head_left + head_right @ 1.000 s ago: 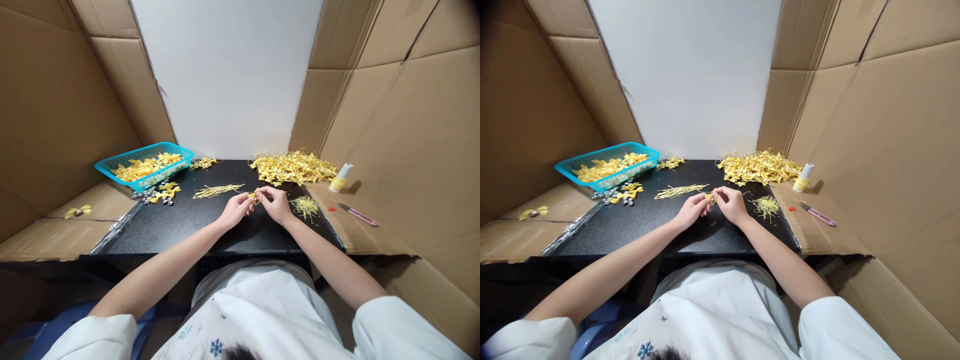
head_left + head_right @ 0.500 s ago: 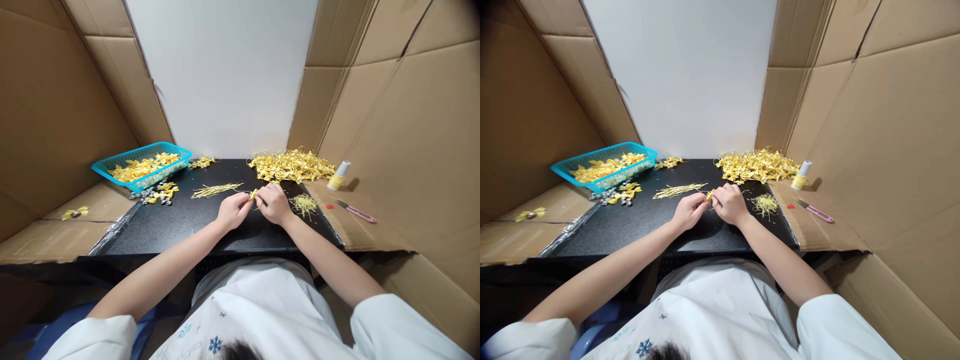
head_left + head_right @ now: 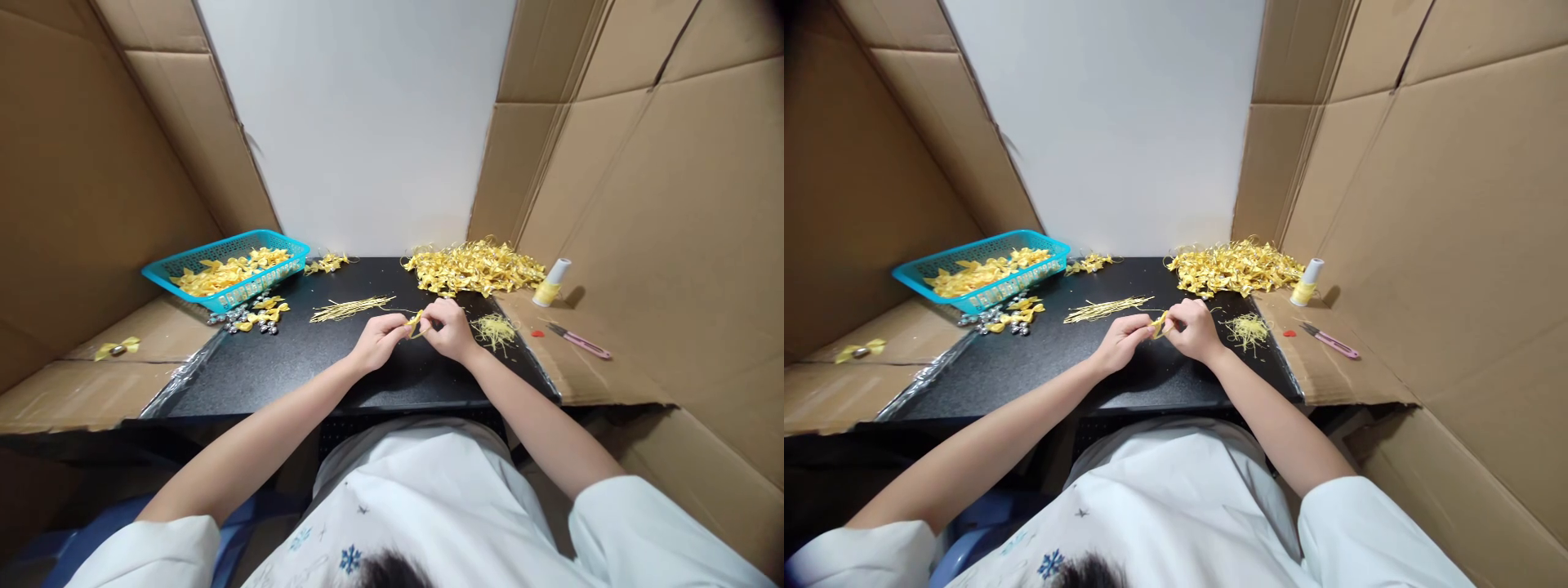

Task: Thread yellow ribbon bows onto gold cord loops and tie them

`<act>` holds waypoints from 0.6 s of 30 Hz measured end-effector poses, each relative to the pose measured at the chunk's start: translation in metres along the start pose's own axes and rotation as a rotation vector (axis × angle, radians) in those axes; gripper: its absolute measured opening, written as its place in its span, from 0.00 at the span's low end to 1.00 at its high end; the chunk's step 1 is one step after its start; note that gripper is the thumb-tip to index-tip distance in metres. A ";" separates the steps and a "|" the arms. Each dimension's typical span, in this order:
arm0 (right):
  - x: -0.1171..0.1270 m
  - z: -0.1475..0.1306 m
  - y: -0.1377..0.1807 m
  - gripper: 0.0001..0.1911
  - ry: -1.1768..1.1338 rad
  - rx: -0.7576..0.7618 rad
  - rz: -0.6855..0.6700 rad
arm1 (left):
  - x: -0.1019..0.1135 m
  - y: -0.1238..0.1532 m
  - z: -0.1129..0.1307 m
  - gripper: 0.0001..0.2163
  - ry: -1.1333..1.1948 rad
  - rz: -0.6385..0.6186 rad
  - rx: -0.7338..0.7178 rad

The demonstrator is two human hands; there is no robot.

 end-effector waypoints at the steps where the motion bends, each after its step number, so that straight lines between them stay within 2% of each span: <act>1: 0.002 0.002 0.000 0.10 -0.048 -0.031 0.010 | 0.001 -0.001 -0.003 0.14 0.061 0.010 0.028; 8: 0.002 0.008 0.000 0.11 -0.200 -0.142 -0.021 | 0.005 -0.004 -0.009 0.14 0.224 0.017 0.089; 18: 0.000 -0.004 0.002 0.10 -0.017 0.054 -0.062 | -0.001 0.000 0.002 0.16 0.028 -0.077 -0.026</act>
Point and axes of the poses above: each hand's wrist, its own y-axis away from the middle knuckle, its own x-axis out of the back of the hand, z = x × y, the point moved 9 cm from there along -y, towards the middle knuckle, and after that the axes turned 14 degrees about y, right-handed, at the moved point
